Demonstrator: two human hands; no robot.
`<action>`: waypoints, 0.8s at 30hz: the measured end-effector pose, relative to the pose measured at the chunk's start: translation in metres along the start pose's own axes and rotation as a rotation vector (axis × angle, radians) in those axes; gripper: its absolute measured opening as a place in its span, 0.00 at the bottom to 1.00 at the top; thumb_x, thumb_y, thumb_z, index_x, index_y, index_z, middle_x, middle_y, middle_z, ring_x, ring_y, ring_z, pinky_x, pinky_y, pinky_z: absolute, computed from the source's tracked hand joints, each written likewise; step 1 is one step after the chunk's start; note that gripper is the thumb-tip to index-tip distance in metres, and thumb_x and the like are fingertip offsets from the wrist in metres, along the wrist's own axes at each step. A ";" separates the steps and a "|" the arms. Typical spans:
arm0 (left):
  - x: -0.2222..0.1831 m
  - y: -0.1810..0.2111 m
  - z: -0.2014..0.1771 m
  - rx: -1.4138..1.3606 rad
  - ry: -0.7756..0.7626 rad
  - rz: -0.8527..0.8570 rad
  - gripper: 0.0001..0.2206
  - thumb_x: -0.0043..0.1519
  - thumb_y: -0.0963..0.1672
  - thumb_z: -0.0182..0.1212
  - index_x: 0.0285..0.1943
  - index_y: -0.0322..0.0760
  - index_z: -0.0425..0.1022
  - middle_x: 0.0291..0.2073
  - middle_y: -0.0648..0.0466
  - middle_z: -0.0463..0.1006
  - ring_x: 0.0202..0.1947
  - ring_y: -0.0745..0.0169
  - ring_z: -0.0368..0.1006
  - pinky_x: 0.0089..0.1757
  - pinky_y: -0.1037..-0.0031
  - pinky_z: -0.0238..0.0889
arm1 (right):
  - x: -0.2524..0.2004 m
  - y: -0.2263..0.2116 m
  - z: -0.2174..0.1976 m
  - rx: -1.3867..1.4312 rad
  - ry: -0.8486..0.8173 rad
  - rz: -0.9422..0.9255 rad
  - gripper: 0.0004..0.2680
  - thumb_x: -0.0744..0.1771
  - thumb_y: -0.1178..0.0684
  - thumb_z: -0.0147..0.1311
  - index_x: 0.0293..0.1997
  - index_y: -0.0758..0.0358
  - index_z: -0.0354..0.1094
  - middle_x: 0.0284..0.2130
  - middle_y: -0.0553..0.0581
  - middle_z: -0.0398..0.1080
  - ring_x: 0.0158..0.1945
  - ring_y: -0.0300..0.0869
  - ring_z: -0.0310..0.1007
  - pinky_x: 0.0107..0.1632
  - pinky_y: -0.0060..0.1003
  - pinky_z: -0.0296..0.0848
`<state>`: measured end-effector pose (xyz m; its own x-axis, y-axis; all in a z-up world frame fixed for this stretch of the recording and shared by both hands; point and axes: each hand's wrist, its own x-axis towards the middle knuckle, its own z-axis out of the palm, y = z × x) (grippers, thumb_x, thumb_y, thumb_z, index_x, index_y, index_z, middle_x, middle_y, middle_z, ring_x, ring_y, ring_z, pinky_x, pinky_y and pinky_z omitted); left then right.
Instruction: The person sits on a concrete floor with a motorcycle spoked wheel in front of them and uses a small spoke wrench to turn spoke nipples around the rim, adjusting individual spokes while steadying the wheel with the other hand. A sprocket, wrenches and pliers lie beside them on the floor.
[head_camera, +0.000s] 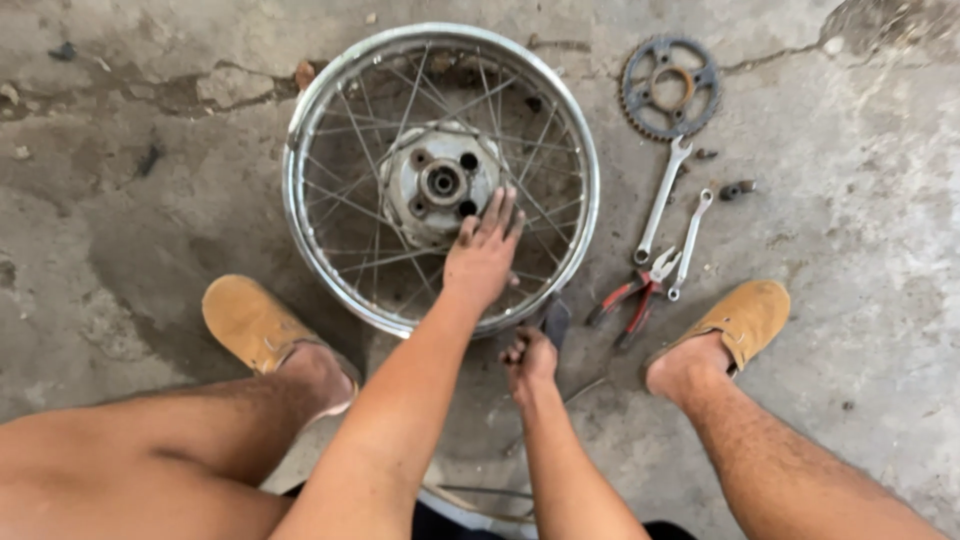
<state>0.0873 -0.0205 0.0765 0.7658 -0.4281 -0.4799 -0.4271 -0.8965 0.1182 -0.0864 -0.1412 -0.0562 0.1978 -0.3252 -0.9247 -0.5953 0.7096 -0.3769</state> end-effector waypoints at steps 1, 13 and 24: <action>0.000 0.004 0.008 -0.002 -0.008 -0.003 0.46 0.56 0.57 0.70 0.81 0.43 0.48 0.81 0.45 0.37 0.79 0.50 0.28 0.65 0.64 0.40 | -0.005 -0.001 0.001 -0.004 0.002 0.007 0.08 0.65 0.57 0.54 0.25 0.54 0.61 0.14 0.42 0.53 0.13 0.35 0.53 0.25 0.39 0.63; 0.026 -0.008 0.045 -0.131 -0.031 0.125 0.54 0.51 0.59 0.71 0.81 0.35 0.43 0.81 0.49 0.33 0.79 0.43 0.20 0.72 0.55 0.28 | -0.061 -0.026 0.042 0.067 0.118 -0.029 0.12 0.68 0.47 0.61 0.36 0.63 0.61 0.18 0.44 0.50 0.15 0.33 0.55 0.25 0.38 0.66; 0.024 -0.001 0.057 -0.098 -0.001 0.100 0.56 0.50 0.59 0.73 0.82 0.36 0.41 0.81 0.49 0.35 0.79 0.41 0.23 0.71 0.55 0.30 | -0.053 -0.040 0.055 0.118 0.130 0.155 0.12 0.69 0.44 0.57 0.36 0.59 0.59 0.21 0.43 0.50 0.18 0.34 0.55 0.30 0.39 0.66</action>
<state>0.0788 -0.0237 0.0152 0.7215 -0.5155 -0.4622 -0.4520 -0.8564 0.2496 -0.0304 -0.1183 0.0048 0.0040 -0.2788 -0.9603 -0.5141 0.8231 -0.2411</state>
